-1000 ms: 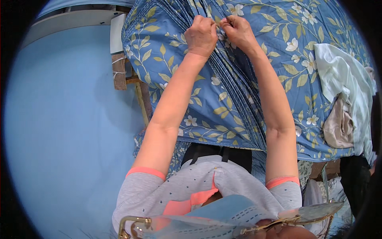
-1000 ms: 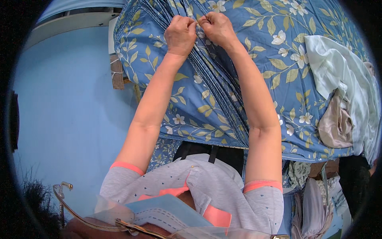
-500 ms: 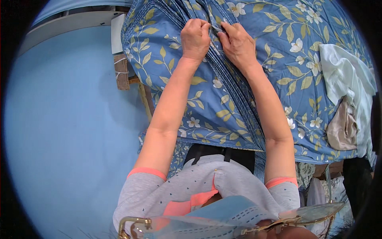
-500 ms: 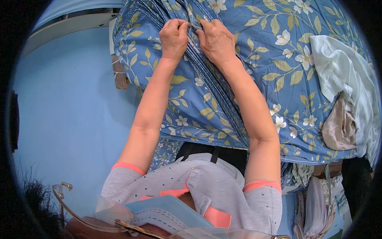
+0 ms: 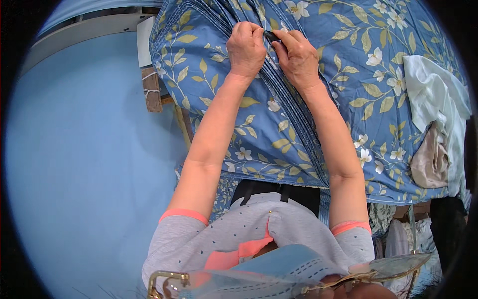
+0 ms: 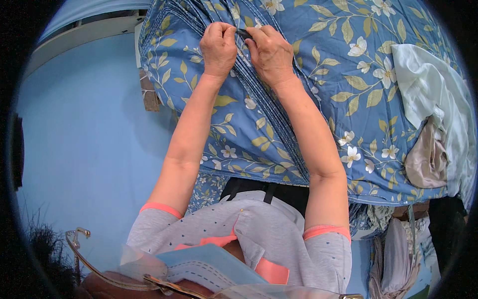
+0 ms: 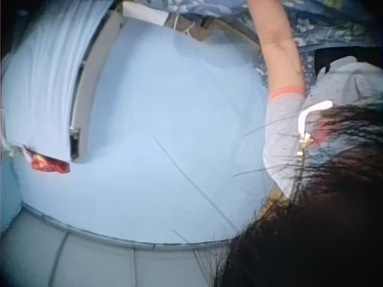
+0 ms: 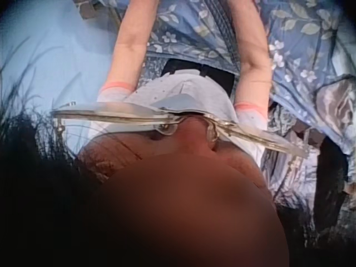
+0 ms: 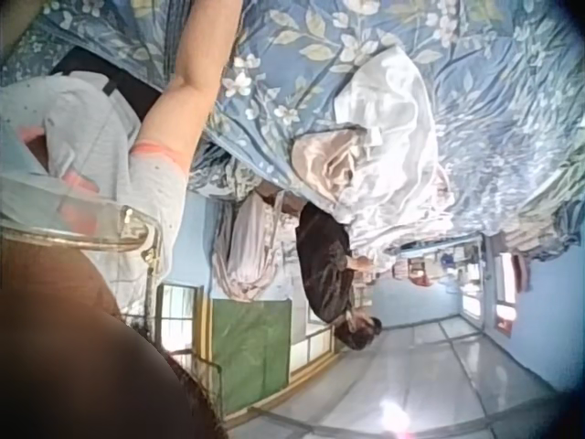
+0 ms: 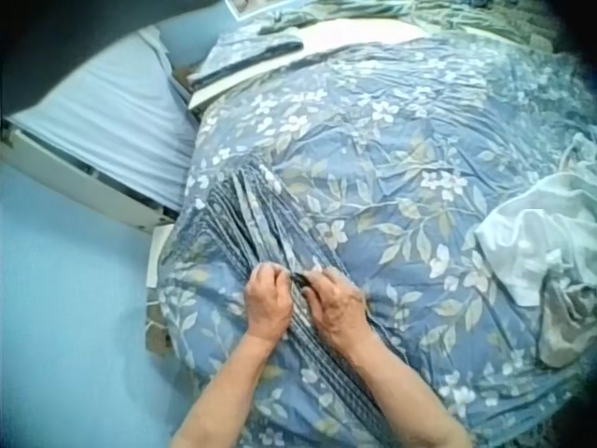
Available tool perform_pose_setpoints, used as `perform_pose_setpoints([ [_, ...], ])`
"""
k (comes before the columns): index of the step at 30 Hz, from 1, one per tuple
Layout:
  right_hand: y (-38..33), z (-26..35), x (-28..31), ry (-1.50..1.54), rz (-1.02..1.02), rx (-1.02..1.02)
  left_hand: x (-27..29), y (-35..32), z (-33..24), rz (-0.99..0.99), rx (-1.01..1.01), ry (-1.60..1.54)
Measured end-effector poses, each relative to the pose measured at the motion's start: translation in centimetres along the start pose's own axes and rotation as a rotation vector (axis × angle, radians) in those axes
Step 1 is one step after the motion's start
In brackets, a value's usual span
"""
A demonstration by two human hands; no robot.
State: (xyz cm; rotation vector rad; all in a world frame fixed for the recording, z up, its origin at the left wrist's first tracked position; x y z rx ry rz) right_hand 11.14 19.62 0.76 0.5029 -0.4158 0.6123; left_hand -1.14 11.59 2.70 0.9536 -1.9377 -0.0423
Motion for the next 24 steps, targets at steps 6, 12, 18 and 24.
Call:
perform_pose_setpoints([
  [6,-0.1,0.0,-0.3,-0.002,-0.001,0.005,-0.1,-0.1,-0.3,-0.008,-0.006,-0.007],
  [12,-0.1,-0.3,-0.6,0.002,0.008,-0.02,-0.2,-0.1,-0.1,-0.006,0.005,0.024],
  [18,-0.5,-1.4,0.4,0.077,-0.059,-0.045,5.0,-2.5,2.8,-0.192,0.382,-0.432],
  [24,-3.0,-0.1,2.3,0.141,-0.044,-0.195,27.5,-15.8,19.8,-0.221,0.627,0.431],
])
Point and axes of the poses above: each hand's wrist, its own y-axis towards the middle knuckle, its own x-axis out of the back of the hand, z = x × y, the point moved 7 cm from there along y, towards the middle knuckle
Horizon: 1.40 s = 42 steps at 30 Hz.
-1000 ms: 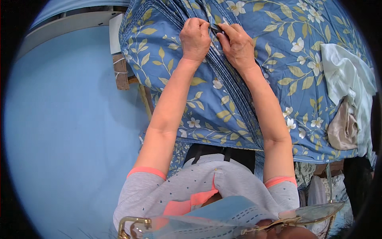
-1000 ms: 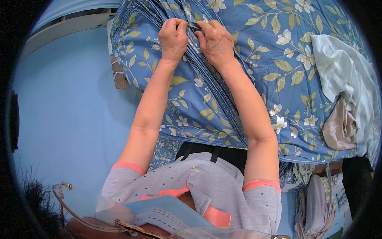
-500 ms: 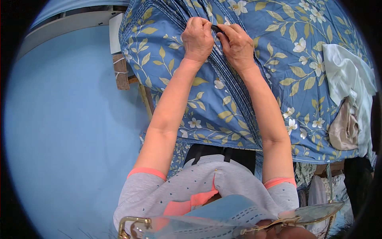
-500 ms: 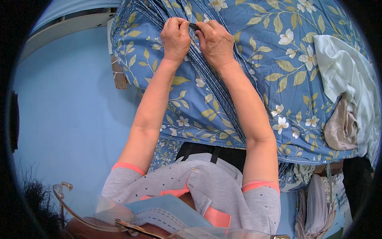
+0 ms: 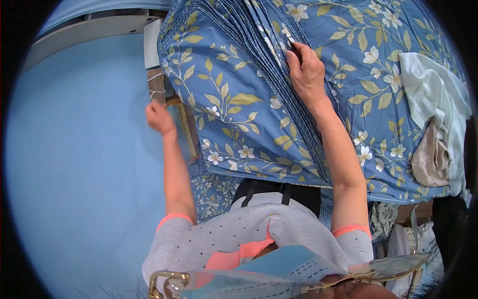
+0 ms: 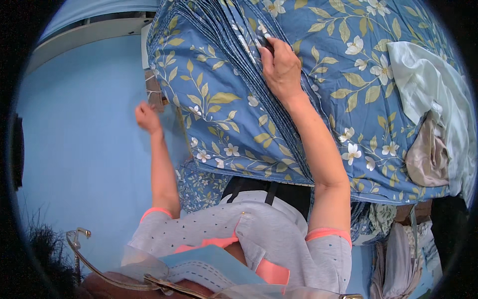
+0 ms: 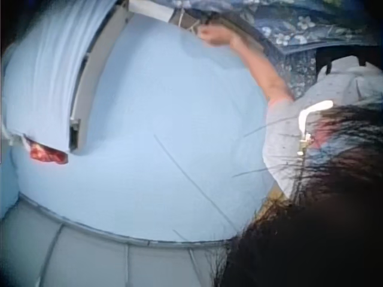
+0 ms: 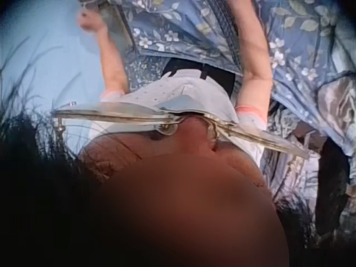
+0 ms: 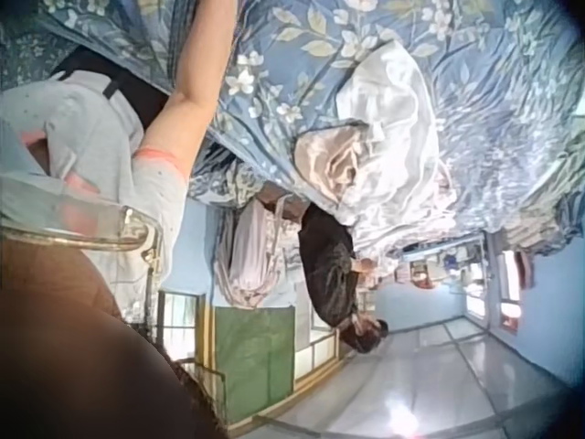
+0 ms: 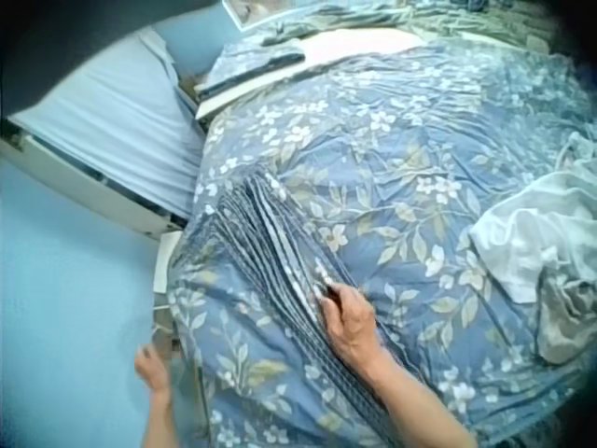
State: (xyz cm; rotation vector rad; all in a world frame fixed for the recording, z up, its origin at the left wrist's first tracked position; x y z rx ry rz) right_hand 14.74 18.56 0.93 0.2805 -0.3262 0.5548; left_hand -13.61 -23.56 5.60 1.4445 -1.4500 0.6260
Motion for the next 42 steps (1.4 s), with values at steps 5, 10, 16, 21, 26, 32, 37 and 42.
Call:
perform_pose_setpoints([
  [5,-2.8,-0.6,1.1,0.031,0.047,-0.145,5.6,-1.4,4.8,-0.091,-0.199,0.953],
  [10,-4.3,0.2,1.2,0.001,0.0,-0.099,1.1,-2.6,-17.9,0.015,-0.658,-0.031],
  [16,-6.6,-0.9,2.0,0.105,-0.034,-0.263,-10.0,-9.7,-37.3,0.268,-1.116,-0.552],
  [21,-8.1,0.1,6.1,-0.093,-0.218,-0.201,-15.5,-11.3,-36.7,0.376,-1.152,-0.235],
  [26,-9.3,-0.2,8.1,-0.388,-0.163,-0.198,-16.0,-11.3,-36.6,0.394,-1.141,-0.258],
  [32,-10.1,0.1,8.6,-0.423,-0.153,-0.189,-15.2,-11.4,-37.6,0.489,-1.098,-0.177],
  [37,-10.5,0.9,8.5,-0.465,-0.15,-0.143,-15.7,-11.4,-37.4,0.495,-1.109,-0.245],
  [42,-11.0,1.5,7.9,-0.455,-0.128,-0.045,-14.7,-11.5,-37.6,0.355,-1.307,-0.467],
])
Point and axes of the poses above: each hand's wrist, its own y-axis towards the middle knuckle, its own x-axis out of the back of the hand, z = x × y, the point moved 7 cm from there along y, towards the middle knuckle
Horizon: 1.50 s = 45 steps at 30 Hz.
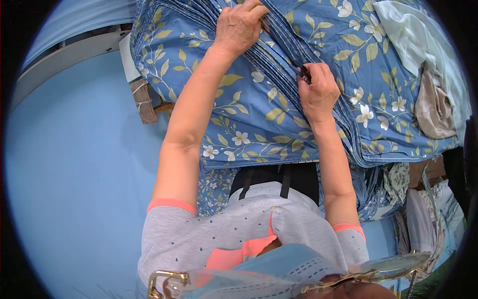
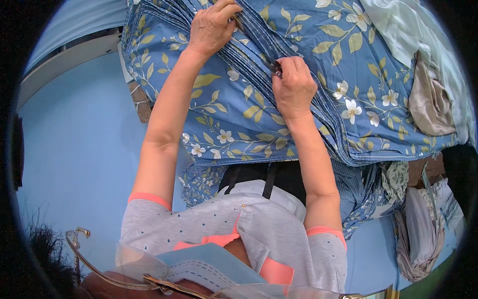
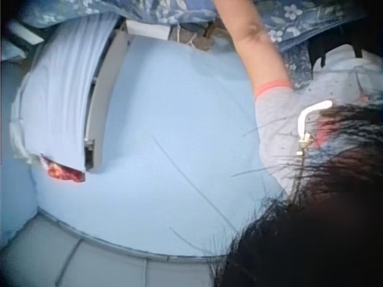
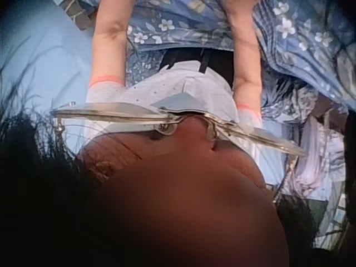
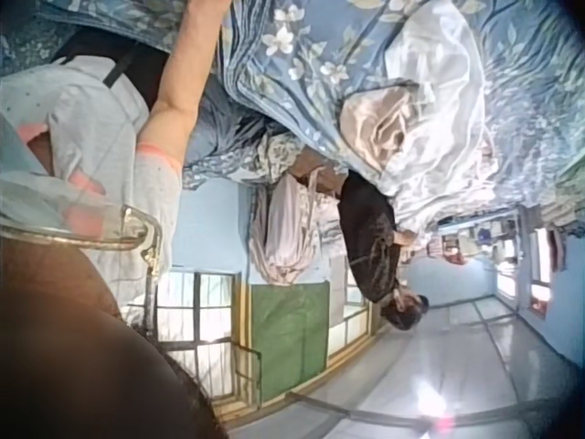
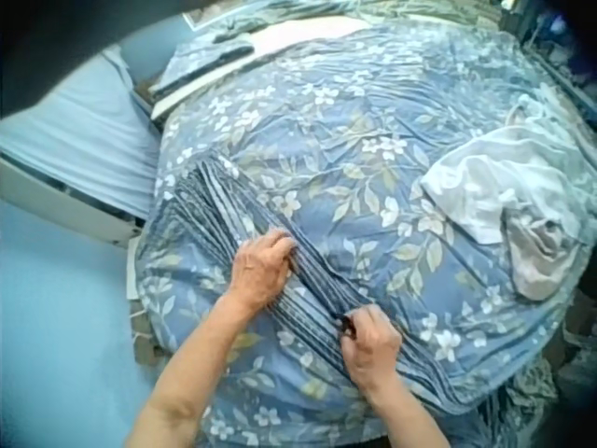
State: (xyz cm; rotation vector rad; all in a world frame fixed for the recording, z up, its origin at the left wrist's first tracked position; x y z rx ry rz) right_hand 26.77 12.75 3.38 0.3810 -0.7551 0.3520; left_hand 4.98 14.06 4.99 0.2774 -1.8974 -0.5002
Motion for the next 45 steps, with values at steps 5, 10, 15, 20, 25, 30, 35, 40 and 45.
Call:
perform_pose_setpoints([
  [5,-0.6,-0.1,-0.3,-0.027,0.008,-0.006,-0.7,-0.4,0.9,0.193,0.124,0.076],
  [10,-1.1,-0.1,-0.3,0.016,0.026,0.008,0.4,-1.3,0.3,0.119,0.047,0.098],
  [15,-0.9,-0.1,0.0,0.198,0.005,-0.083,1.4,-3.0,0.3,-0.092,0.067,0.112],
  [20,-1.3,-2.5,-0.1,0.164,-0.006,-0.292,2.0,-3.5,0.0,-0.139,0.107,0.088],
  [25,-1.1,-2.2,0.1,0.088,-0.026,-0.216,2.3,-3.9,-0.3,-0.13,0.139,0.093],
  [30,-0.4,-2.0,0.3,0.048,-0.035,-0.209,2.4,-4.0,-0.1,-0.122,0.154,0.069],
  [35,-0.6,-1.9,0.8,0.085,-0.048,-0.156,2.3,-4.9,-0.1,-0.154,0.169,0.054],
  [40,-1.2,-2.5,0.4,0.144,-0.028,-0.216,2.5,-5.2,0.0,-0.167,0.16,0.051],
  [45,-1.3,-0.2,0.5,0.194,0.033,-0.035,2.1,-3.5,-0.4,-0.1,0.241,0.049],
])
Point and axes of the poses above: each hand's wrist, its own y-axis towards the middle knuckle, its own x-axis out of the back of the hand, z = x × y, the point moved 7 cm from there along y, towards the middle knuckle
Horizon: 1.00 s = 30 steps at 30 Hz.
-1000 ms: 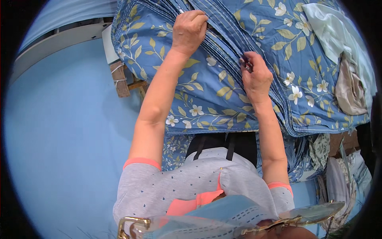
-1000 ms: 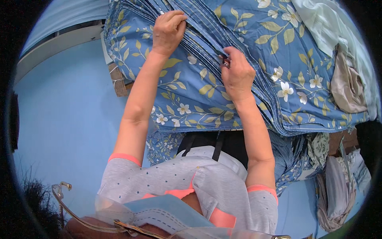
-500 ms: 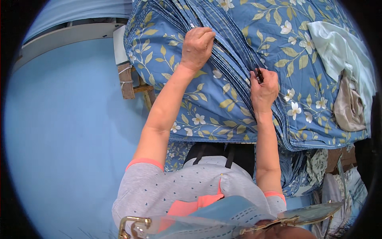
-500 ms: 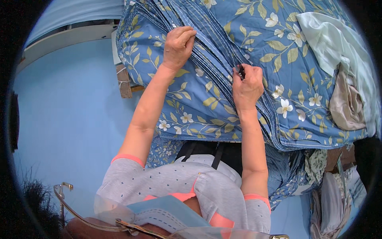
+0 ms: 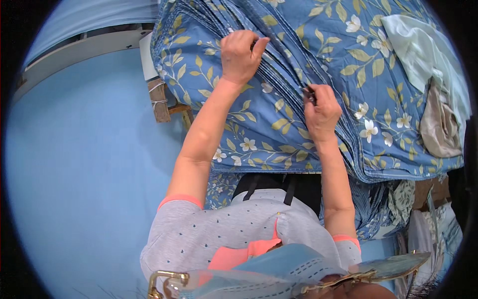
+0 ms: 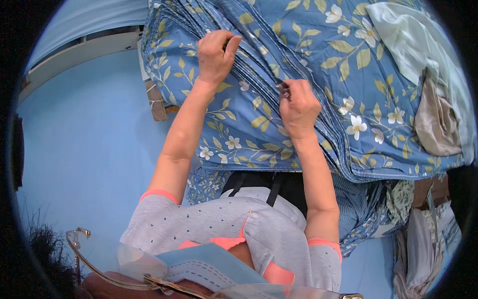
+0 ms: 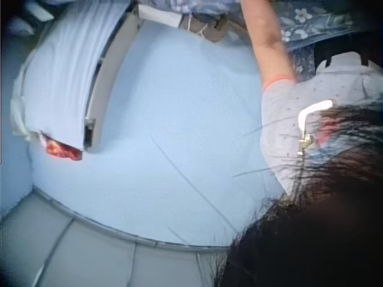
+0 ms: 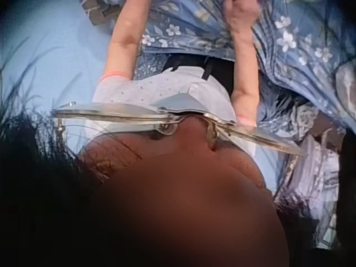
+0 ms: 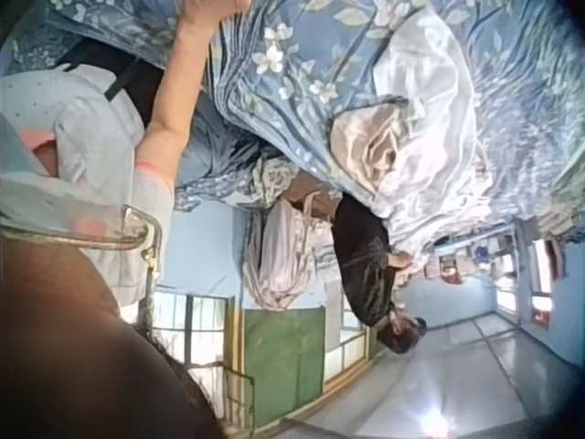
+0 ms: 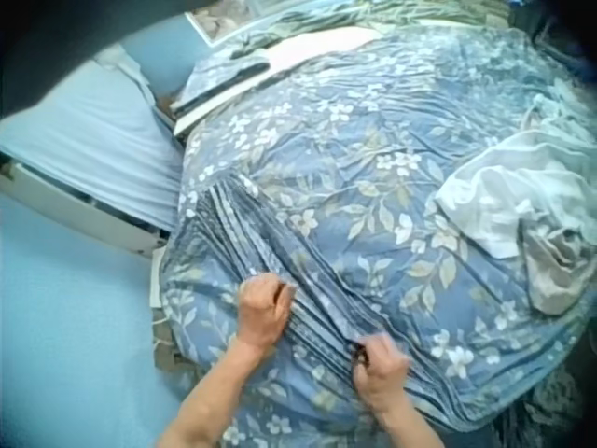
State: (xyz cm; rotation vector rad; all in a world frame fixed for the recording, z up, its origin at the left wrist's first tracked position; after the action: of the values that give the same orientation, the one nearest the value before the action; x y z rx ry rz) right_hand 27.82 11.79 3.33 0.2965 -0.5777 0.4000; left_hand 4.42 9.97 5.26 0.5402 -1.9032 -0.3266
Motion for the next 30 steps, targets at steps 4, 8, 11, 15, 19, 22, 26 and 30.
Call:
perform_pose_setpoints([
  [4,-0.6,0.5,-0.4,-0.027,0.07,0.064,-1.3,1.6,0.1,0.048,0.241,0.278],
  [8,-0.6,-1.2,0.0,0.043,0.002,-0.037,-2.1,0.5,1.1,0.068,0.314,0.242],
  [11,-0.5,-3.2,0.2,0.137,-0.07,-0.284,-1.6,-0.2,1.0,0.022,0.238,0.265],
  [15,1.6,-2.3,0.6,0.085,-0.164,-0.184,-1.5,0.6,-1.3,0.015,0.089,0.33],
  [19,3.2,-2.4,-0.4,0.012,-0.087,-0.082,-2.5,1.2,-3.3,0.074,-0.093,0.304],
  [22,3.2,-3.7,-0.9,-0.026,-0.091,-0.048,-4.1,1.0,-4.9,0.234,-0.19,0.052],
  [26,2.7,-4.4,-1.1,-0.018,-0.089,-0.124,-5.0,-0.4,-7.2,0.331,-0.128,-0.236],
  [30,2.7,-5.3,-0.7,0.087,-0.101,-0.213,-5.2,-0.9,-8.1,0.345,-0.085,-0.262],
])
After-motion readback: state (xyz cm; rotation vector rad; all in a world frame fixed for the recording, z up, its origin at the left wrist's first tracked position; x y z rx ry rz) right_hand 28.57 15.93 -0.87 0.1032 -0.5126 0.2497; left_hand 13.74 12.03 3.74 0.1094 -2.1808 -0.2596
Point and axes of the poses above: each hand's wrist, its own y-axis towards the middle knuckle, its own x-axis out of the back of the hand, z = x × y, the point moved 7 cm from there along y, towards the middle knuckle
